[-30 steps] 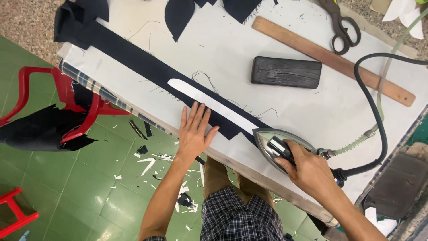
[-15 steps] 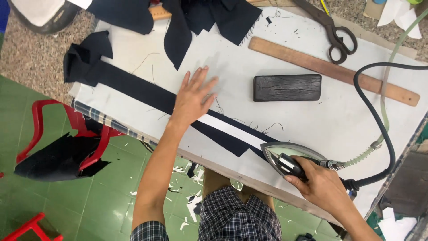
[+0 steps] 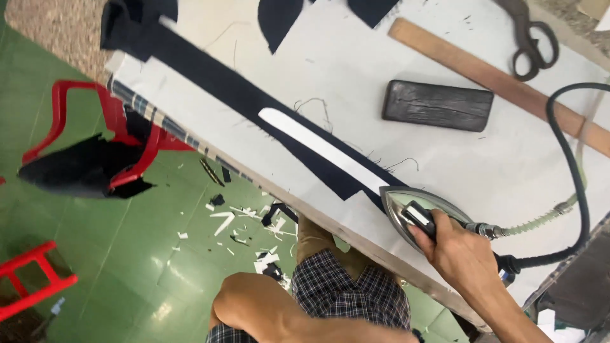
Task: The person irons a long strip of black fabric on a white work table using a steam iron. They repeatedly smooth the fabric with the iron and use a small black rectangular block to press down on the material while ironing.
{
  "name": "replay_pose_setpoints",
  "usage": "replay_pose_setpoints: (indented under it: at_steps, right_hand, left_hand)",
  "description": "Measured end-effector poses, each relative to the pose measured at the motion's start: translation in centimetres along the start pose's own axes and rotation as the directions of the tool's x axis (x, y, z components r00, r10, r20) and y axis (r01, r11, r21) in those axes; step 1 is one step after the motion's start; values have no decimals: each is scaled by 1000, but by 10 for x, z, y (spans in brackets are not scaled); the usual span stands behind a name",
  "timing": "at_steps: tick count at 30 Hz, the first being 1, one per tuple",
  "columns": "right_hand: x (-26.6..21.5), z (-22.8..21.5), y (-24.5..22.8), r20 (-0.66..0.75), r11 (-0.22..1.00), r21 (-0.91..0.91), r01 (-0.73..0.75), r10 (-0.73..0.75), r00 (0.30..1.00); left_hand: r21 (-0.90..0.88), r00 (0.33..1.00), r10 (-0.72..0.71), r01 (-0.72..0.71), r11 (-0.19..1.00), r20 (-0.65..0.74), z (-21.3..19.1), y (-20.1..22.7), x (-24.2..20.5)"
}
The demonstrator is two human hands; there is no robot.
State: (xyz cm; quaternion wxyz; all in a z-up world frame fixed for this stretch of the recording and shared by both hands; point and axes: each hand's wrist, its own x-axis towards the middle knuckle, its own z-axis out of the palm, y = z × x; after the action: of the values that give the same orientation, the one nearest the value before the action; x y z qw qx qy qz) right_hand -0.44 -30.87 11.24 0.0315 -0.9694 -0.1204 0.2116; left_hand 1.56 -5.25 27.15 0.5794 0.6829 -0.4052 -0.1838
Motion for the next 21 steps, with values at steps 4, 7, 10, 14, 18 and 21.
replay_pose_setpoints:
  at_steps: [4,7,10,14,18,21]
  right_hand:
    - [1,-11,-2,104,998,42,-43,38,994]
    - [1,-8,-1,67,999,46,-28,25,997]
    - [-2,-3,2,22,998,56,-18,17,1000]
    - [-2,-4,6,112,991,115,-63,51,992]
    - [-4,-12,7,38,965,260,15,-25,999]
    - [-3,-14,8,75,949,316,3,-28,997]
  left_hand:
    - [178,320,-945,928,328,68,-21,15,38]
    - [272,687,-633,725,633,-358,-29,19,53]
    - [612,710,248,315,725,-659,-16,-146,-89]
    - [743,753,238,449,496,-614,-23,-209,-98]
    - [851,905,-104,424,308,-413,-24,-242,-107]
    - [845,897,-246,431,316,-366,-25,-254,-114]
